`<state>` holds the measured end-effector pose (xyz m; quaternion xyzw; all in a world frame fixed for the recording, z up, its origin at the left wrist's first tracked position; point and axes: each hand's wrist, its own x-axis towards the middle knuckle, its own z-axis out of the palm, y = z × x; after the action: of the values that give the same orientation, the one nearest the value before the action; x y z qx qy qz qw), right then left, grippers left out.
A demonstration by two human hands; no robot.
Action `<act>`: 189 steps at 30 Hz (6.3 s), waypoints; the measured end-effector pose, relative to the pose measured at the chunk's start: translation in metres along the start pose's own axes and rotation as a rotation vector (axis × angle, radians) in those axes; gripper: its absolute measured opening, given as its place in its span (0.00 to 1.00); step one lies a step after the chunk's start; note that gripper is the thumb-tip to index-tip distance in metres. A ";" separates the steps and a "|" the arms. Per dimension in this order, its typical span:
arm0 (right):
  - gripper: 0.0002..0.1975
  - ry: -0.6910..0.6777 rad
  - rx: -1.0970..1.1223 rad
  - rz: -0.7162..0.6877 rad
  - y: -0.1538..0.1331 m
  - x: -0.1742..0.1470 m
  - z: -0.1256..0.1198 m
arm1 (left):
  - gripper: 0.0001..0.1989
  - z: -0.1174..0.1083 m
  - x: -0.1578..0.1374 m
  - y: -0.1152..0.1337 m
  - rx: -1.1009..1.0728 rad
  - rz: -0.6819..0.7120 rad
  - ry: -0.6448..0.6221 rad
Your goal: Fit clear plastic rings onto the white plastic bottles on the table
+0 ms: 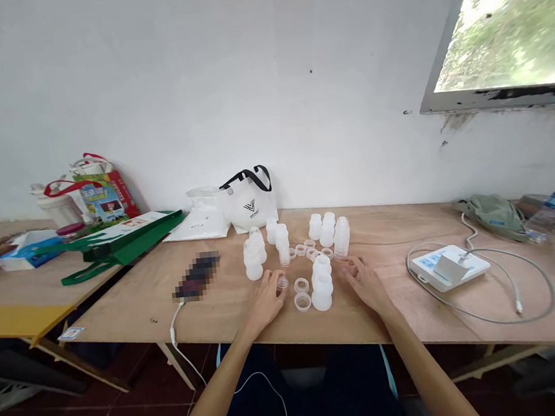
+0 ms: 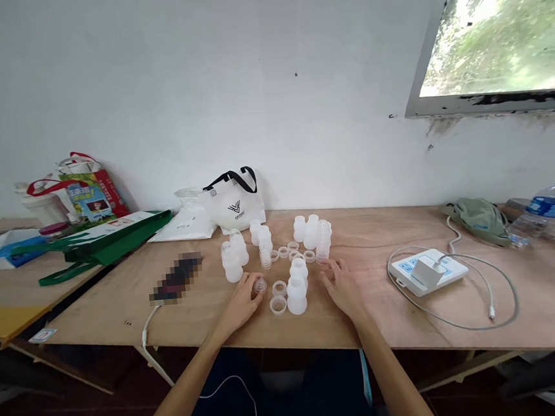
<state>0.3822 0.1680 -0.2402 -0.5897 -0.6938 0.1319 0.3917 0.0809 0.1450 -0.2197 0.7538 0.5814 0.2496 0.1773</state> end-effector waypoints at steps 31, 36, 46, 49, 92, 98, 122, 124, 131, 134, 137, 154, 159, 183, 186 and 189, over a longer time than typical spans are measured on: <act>0.17 -0.034 -0.037 -0.065 -0.002 0.000 0.002 | 0.18 0.004 0.002 0.002 -0.089 0.104 0.120; 0.17 -0.037 -0.055 -0.046 -0.001 0.000 0.002 | 0.16 -0.019 -0.003 0.017 -0.180 -0.007 0.173; 0.18 -0.059 -0.061 -0.035 -0.006 0.000 0.001 | 0.09 -0.049 -0.021 0.016 -0.028 0.117 -0.269; 0.19 -0.076 -0.054 -0.039 -0.006 0.000 0.000 | 0.08 -0.043 -0.017 0.017 -0.073 0.131 -0.304; 0.24 -0.076 0.237 0.050 -0.014 0.007 -0.004 | 0.34 -0.030 -0.003 -0.003 -0.408 0.122 -0.308; 0.21 -0.117 0.252 0.020 -0.004 0.011 0.011 | 0.21 -0.023 -0.001 -0.004 -0.356 0.186 -0.274; 0.48 0.014 -0.093 -0.363 -0.016 -0.051 -0.007 | 0.35 -0.014 -0.007 0.004 -0.079 0.255 -0.066; 0.52 0.016 -0.185 -0.482 -0.024 -0.051 -0.007 | 0.36 -0.011 -0.005 0.006 -0.016 0.319 -0.083; 0.41 0.079 -0.385 -0.718 -0.046 -0.035 0.002 | 0.29 -0.004 0.016 0.005 0.117 0.529 -0.225; 0.38 0.079 -0.412 -0.713 -0.045 -0.028 0.006 | 0.27 -0.003 0.026 0.001 0.131 0.608 -0.233; 0.38 0.082 -0.408 -0.711 -0.040 -0.023 0.009 | 0.26 -0.003 0.034 -0.002 0.144 0.650 -0.226; 0.24 -0.078 0.036 -0.282 -0.002 -0.024 -0.012 | 0.44 -0.005 0.031 -0.003 0.069 0.492 -0.148; 0.28 -0.244 -0.107 -0.303 0.005 -0.025 -0.008 | 0.45 -0.007 0.005 -0.005 -0.065 0.350 -0.001; 0.22 -0.028 -0.050 -0.064 0.033 -0.023 0.006 | 0.21 -0.001 0.000 -0.020 0.043 0.220 -0.024; 0.23 -0.019 -0.097 -0.078 0.038 -0.014 0.010 | 0.21 -0.002 -0.001 -0.019 0.053 0.221 -0.026; 0.20 0.016 -0.082 -0.068 0.039 -0.002 0.011 | 0.22 -0.002 -0.001 -0.019 0.057 0.222 -0.027</act>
<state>0.4027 0.1792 -0.2732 -0.5822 -0.7153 0.0854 0.3769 0.0647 0.1489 -0.2285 0.8216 0.4988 0.2407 0.1348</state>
